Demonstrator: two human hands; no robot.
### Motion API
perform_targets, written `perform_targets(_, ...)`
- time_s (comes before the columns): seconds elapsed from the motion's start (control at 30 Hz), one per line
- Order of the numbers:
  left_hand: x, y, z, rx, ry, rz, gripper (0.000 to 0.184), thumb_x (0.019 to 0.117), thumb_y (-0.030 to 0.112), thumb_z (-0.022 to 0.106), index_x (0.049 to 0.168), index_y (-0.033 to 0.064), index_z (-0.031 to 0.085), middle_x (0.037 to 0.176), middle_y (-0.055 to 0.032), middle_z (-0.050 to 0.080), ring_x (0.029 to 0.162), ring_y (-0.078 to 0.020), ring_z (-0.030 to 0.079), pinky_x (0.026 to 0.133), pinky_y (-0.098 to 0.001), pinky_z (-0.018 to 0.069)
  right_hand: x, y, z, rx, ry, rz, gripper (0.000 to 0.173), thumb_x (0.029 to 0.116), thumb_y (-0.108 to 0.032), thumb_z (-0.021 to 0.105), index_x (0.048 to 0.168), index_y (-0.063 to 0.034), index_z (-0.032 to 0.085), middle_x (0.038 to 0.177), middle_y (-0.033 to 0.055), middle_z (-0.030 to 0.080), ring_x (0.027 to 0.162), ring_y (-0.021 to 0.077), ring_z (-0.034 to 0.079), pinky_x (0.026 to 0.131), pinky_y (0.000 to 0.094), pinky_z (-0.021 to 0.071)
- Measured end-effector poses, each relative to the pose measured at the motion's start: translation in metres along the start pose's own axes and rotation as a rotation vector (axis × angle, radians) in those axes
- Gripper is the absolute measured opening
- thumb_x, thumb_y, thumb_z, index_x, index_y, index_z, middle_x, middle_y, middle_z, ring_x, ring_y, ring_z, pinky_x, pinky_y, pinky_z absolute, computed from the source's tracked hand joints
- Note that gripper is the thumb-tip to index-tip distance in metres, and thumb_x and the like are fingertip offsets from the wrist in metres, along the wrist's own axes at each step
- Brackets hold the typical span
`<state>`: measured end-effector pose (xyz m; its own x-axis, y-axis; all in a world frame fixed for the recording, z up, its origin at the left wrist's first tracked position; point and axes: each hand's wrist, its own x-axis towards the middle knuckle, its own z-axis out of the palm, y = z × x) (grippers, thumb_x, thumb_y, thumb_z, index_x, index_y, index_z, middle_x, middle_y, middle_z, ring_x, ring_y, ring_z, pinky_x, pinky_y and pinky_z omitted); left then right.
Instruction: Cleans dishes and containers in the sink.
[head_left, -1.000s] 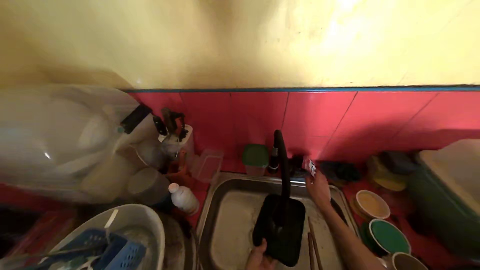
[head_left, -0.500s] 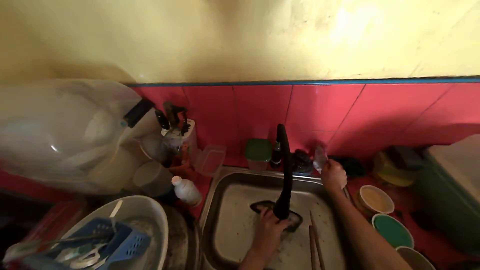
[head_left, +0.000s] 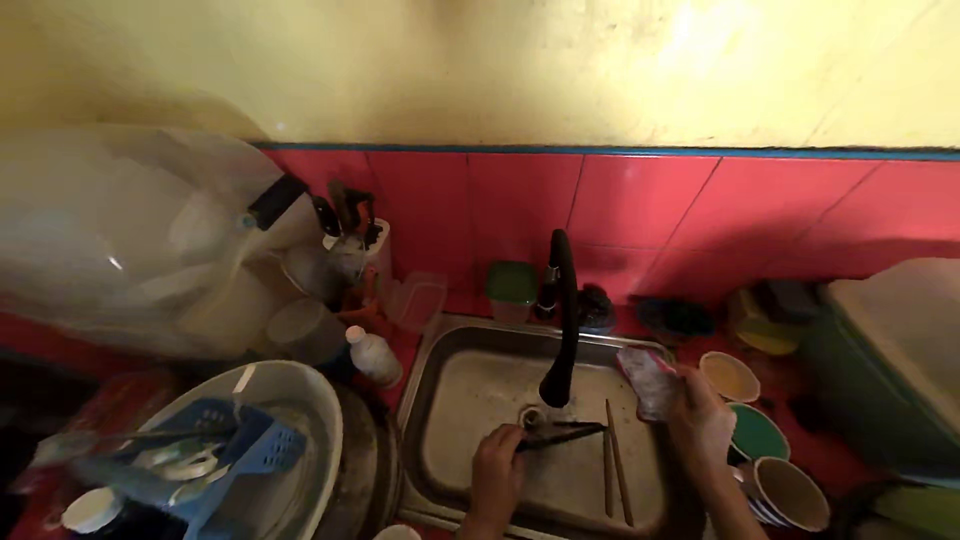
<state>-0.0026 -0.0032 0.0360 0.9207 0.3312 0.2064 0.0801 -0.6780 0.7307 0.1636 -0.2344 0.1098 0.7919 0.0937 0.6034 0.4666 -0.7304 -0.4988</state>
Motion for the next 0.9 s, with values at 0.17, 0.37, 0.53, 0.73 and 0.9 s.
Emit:
perform_targets(0.17,-0.002,-0.002,-0.03,-0.195,-0.026,-0.374,0.029,0.1025,0.02,0.059,0.122,0.0001,0.067,0.108,-0.0171,0.073,0.102,-0.0298,0.071,0.094,-0.0516,0.0555,0.0,-0.025,-0.03,0.029,-0.102,-0.242,0.023,0.0964,-0.007,0.053,0.098,0.0064,0.072,0.08,0.0196,0.072,0.066,0.035,0.071,0.057,0.051,0.0571)
perform_targets(0.37,-0.002,-0.012,-0.063,-0.64,0.243,-0.818,0.043,0.1094,0.022,0.047,0.144,-0.0046,0.05,0.142,-0.028,0.054,0.132,-0.037,0.052,0.11,-0.054,0.042,-0.006,-0.086,-0.048,0.112,-0.068,-0.375,0.026,0.0985,-0.013,0.053,0.092,0.0032,0.072,0.075,0.0147,0.071,0.062,0.0239,0.069,0.055,0.0383,0.0564)
perform_targets(0.53,-0.013,-0.001,-0.079,-0.886,0.273,-1.002,0.048,0.1112,0.028,0.042,0.152,0.0029,0.041,0.147,-0.0246,0.05,0.134,-0.0362,0.051,0.108,-0.0559,0.044,-0.043,-0.086,-0.012,0.11,-0.209,-0.591,0.024,0.1019,-0.02,0.05,0.09,-0.0096,0.068,0.063,0.0049,0.062,0.052,0.0192,0.062,0.045,0.0344,0.0503)
perform_targets(0.73,-0.033,0.009,-0.099,-0.933,0.256,-1.037,0.049,0.1117,0.027,0.04,0.155,0.0043,0.037,0.15,-0.0237,0.047,0.135,-0.0352,0.05,0.108,-0.0542,0.0437,-0.053,-0.093,-0.017,0.092,-0.21,-0.673,0.024,0.1025,-0.021,0.051,0.089,-0.0093,0.068,0.061,0.0047,0.06,0.05,0.0194,0.06,0.044,0.0339,0.0491)
perform_targets(0.9,-0.043,0.013,-0.103,-0.973,0.231,-1.043,0.051,0.1114,0.03,0.041,0.156,0.0058,0.036,0.15,-0.0218,0.048,0.136,-0.0338,0.05,0.109,-0.0531,0.0441,-0.052,-0.105,-0.033,0.093,-0.158,-0.614,0.022,0.102,-0.019,0.052,0.092,-0.0093,0.069,0.066,0.0063,0.065,0.054,0.0195,0.064,0.047,0.0332,0.0514)
